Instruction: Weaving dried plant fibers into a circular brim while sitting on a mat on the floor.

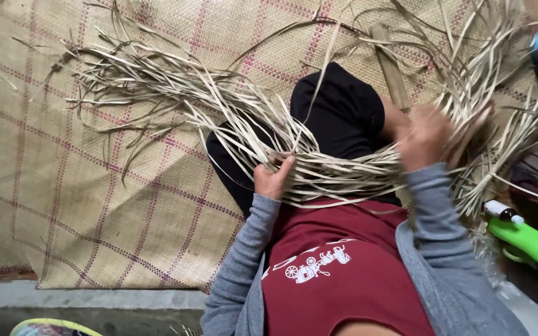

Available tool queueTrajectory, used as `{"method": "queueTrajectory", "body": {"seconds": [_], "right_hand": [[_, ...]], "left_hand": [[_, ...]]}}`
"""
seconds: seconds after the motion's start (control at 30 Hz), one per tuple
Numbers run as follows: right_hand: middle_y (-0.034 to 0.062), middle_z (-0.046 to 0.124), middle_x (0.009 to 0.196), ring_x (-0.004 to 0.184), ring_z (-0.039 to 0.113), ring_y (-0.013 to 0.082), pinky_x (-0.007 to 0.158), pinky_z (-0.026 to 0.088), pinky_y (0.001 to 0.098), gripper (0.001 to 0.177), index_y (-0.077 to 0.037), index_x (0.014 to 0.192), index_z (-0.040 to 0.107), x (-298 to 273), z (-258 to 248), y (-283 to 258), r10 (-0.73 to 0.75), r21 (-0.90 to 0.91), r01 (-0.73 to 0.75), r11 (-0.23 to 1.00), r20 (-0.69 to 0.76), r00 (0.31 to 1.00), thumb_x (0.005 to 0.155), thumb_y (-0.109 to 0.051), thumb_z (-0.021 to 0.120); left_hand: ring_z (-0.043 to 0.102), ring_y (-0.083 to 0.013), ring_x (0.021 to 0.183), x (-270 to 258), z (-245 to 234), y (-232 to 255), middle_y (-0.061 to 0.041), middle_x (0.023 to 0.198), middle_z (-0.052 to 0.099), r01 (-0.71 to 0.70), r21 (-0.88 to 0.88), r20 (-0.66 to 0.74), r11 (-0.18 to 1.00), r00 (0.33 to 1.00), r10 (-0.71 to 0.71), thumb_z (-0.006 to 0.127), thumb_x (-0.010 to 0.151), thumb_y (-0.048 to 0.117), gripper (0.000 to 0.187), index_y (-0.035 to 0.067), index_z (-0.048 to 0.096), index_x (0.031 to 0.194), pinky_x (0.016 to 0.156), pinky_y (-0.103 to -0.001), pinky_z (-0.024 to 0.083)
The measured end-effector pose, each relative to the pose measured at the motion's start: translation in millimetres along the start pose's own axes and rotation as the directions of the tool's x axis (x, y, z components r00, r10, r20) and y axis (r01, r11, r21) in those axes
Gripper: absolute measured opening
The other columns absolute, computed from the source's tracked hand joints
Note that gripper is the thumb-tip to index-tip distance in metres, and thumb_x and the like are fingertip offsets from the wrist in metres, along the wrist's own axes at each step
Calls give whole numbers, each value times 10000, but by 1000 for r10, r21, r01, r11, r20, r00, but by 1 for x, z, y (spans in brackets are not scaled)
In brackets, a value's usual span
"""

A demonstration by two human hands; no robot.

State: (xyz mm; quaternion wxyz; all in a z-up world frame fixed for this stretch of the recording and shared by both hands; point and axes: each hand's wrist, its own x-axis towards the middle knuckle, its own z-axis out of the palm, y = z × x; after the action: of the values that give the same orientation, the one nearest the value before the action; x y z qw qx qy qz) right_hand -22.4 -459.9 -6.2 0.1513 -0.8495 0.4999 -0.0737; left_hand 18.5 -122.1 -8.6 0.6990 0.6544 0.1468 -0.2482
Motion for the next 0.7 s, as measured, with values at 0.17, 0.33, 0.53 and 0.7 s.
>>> {"method": "queueTrajectory", "body": {"seconds": [0.17, 0.33, 0.53, 0.7], "right_hand": [[-1, 769, 970, 897, 670, 228, 994, 474, 419, 115, -189, 1016, 825, -95, 0, -87, -891, 627, 738, 249, -151, 428, 912, -194, 774], [-13, 749, 922, 846, 684, 202, 841, 511, 350, 85, -173, 1001, 815, -117, 8, -104, -903, 727, 621, 294, -2, 430, 918, -188, 813], [62, 742, 903, 783, 687, 258, 737, 563, 351, 61, -110, 981, 813, -119, 6, -101, -875, 836, 437, 332, 101, 473, 926, -135, 802], [44, 703, 910, 804, 678, 251, 731, 555, 345, 33, -112, 948, 784, -117, 5, -102, -894, 858, 398, 324, 141, 425, 927, -134, 796]], "left_hand": [[747, -179, 845, -16, 9, 8, -184, 887, 802, -48, 95, -101, 994, 993, 57, 939, 806, 159, 263, -6, 829, 979, 790, -389, 610], [738, -175, 856, -17, 5, 11, -180, 893, 801, -115, 84, -29, 990, 993, 118, 914, 836, 134, 227, -3, 825, 994, 796, -367, 609], [716, -147, 858, -17, -4, -5, -168, 894, 805, -162, 82, 17, 983, 987, 161, 891, 852, 87, 176, 9, 836, 1000, 808, -358, 603], [711, -141, 845, -19, -2, 7, -163, 878, 802, -168, 58, 10, 984, 986, 167, 909, 828, 86, 197, 7, 831, 991, 802, -356, 604]]}}
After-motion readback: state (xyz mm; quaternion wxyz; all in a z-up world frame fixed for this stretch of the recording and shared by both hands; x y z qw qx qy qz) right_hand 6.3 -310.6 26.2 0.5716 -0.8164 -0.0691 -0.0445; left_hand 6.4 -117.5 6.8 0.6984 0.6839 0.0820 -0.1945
